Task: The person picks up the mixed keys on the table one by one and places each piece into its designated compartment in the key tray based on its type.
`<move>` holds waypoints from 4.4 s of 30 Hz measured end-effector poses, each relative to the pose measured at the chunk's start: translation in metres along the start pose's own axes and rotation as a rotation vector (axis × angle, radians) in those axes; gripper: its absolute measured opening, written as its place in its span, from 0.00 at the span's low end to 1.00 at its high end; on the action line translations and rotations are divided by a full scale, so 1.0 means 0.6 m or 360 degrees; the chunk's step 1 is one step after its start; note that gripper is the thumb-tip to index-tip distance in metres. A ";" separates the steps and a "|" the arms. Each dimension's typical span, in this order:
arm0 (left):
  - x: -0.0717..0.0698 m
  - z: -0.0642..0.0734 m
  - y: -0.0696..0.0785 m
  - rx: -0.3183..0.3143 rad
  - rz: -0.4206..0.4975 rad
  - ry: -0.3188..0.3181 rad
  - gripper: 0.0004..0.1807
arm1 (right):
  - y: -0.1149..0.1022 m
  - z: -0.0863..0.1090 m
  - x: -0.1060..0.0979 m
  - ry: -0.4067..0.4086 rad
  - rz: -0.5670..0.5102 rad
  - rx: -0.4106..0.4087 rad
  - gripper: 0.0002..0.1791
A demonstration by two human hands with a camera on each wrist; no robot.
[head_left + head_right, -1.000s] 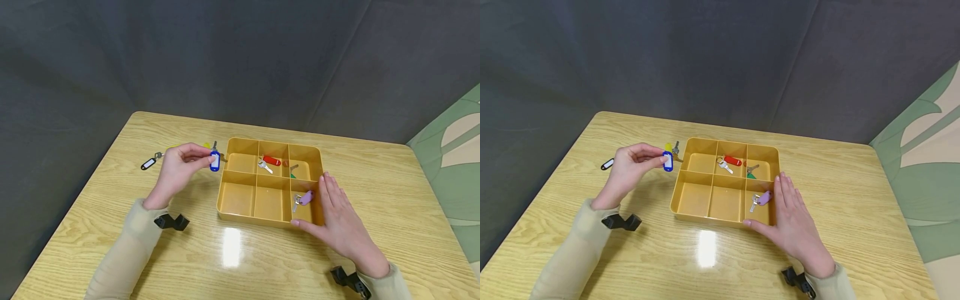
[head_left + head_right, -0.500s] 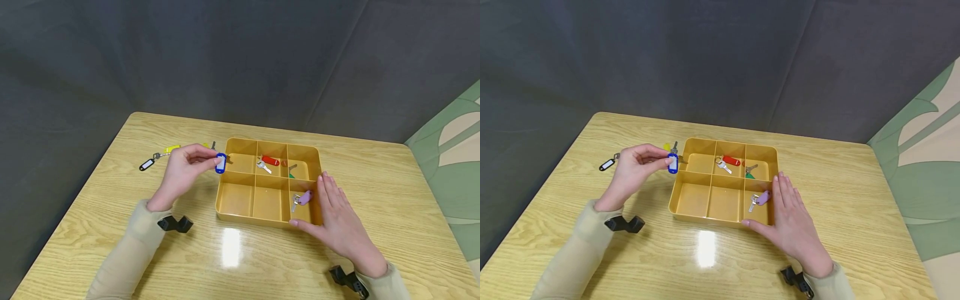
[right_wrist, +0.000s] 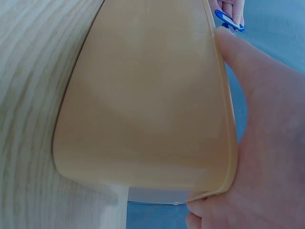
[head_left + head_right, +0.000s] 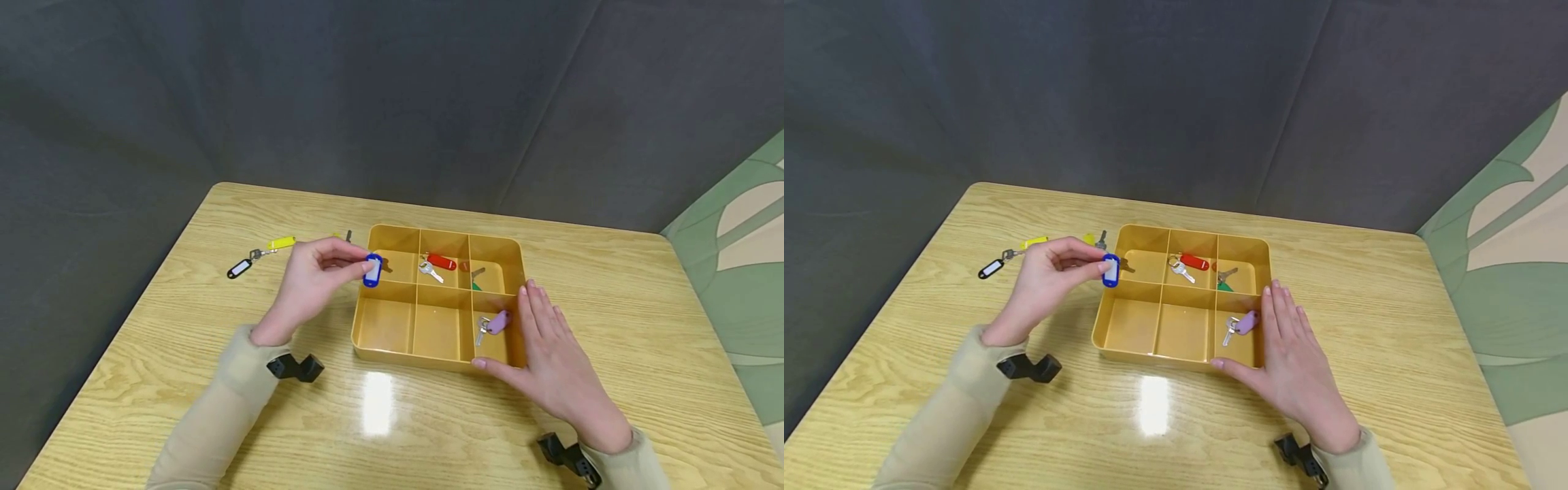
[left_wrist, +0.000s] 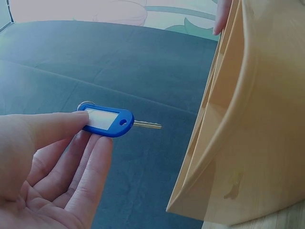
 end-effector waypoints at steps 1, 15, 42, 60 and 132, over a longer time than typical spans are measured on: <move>0.002 0.000 -0.001 0.0002 0.0001 -0.0002 0.09 | 0.000 0.000 0.000 -0.0002 0.0001 0.0001 0.68; 0.034 0.005 -0.007 0.0000 0.0017 -0.0112 0.07 | -0.001 -0.001 -0.001 -0.0008 0.0027 -0.0017 0.68; 0.083 0.005 -0.011 -0.0011 0.0102 -0.0301 0.07 | 0.000 -0.003 -0.001 -0.0026 0.0011 -0.0001 0.68; 0.112 0.012 -0.020 -0.0124 0.0062 -0.0401 0.06 | 0.000 -0.002 0.000 -0.0053 -0.0011 0.0026 0.68; 0.080 0.007 -0.026 0.0064 0.0072 -0.0284 0.15 | 0.004 -0.001 -0.005 0.0046 0.0107 0.0065 0.73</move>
Point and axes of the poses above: each hand's wrist, its own z-axis away from the middle knuckle, its own x-axis out of the palm, y = z × x, the point moved 2 cm from there along -z, towards the middle knuckle, and after that the axes turned 5 degrees about z, right-handed, at the moved point
